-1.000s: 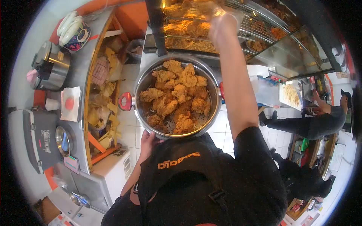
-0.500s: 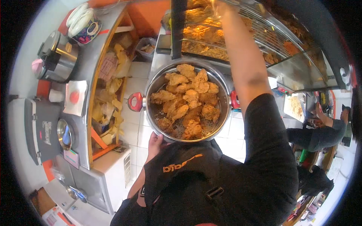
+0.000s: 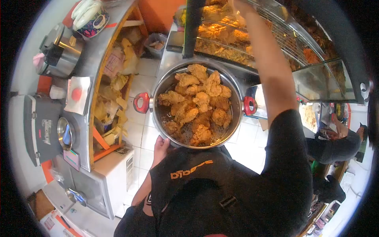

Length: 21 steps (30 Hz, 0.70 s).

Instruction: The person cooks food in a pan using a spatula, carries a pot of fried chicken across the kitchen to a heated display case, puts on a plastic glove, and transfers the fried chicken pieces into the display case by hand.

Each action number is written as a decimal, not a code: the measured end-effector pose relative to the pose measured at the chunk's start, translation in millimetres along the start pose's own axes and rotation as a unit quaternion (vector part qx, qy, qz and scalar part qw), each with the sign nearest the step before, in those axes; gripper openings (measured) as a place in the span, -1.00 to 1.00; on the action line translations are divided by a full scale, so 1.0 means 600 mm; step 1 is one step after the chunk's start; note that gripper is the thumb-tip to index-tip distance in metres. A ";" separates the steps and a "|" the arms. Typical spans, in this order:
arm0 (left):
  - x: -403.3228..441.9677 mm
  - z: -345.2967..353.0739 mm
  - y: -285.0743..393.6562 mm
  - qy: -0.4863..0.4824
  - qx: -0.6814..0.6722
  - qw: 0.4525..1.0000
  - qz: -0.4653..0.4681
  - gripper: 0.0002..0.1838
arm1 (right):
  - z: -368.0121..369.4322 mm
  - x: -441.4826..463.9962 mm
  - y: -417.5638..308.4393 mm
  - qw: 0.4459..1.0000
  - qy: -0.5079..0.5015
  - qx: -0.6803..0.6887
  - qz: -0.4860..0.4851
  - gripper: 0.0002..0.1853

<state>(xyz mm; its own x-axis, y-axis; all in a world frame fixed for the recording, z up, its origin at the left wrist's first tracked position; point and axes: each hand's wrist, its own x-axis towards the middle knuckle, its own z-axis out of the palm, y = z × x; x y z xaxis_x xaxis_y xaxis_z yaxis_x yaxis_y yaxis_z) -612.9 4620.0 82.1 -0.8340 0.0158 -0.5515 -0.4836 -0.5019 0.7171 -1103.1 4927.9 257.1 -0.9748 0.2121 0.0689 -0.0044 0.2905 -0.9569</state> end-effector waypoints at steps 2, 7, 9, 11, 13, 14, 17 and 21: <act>0.000 -0.003 -0.001 -0.006 0.008 1.000 0.002 -0.55 | -0.011 -0.051 -0.008 0.996 -0.006 -0.081 -0.028 -0.78; 0.002 -0.006 0.000 -0.039 -0.002 0.999 0.010 -0.47 | -0.053 -0.253 0.007 0.836 0.083 -0.475 -0.261 -0.75; -0.001 -0.003 0.003 -0.032 -0.012 0.999 0.005 -0.46 | -0.059 -0.346 -0.016 0.793 0.084 -0.531 -0.285 -0.69; 0.001 -0.001 0.000 -0.032 -0.016 0.999 0.003 -0.46 | -0.049 -0.414 -0.020 0.871 -0.028 -0.440 -0.218 -0.67; 0.008 -0.015 -0.011 -0.039 -0.015 0.999 0.006 -0.47 | -0.026 -0.455 0.013 0.862 -0.146 -0.456 -0.164 -0.61; 0.010 -0.025 -0.016 -0.037 0.006 0.999 0.002 -0.48 | -0.010 -0.467 0.065 0.883 -0.198 -0.423 -0.046 -0.40; 0.012 -0.040 -0.021 -0.034 0.048 0.998 -0.004 -0.51 | 0.030 -0.492 0.143 0.821 -0.177 -0.540 -0.050 -0.26; 0.008 -0.025 -0.012 -0.046 0.040 0.998 0.005 -0.55 | 0.042 -0.466 0.133 0.842 -0.217 -0.493 0.039 -0.08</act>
<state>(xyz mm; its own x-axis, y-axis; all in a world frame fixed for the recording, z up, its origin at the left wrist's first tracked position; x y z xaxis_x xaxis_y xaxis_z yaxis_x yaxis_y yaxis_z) -609.3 4610.9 68.0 -0.8585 0.0923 -0.5044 -0.4910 -0.4316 0.7567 -836.6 4868.5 154.5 -0.9544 -0.0319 -0.2967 0.0420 0.9700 -0.2395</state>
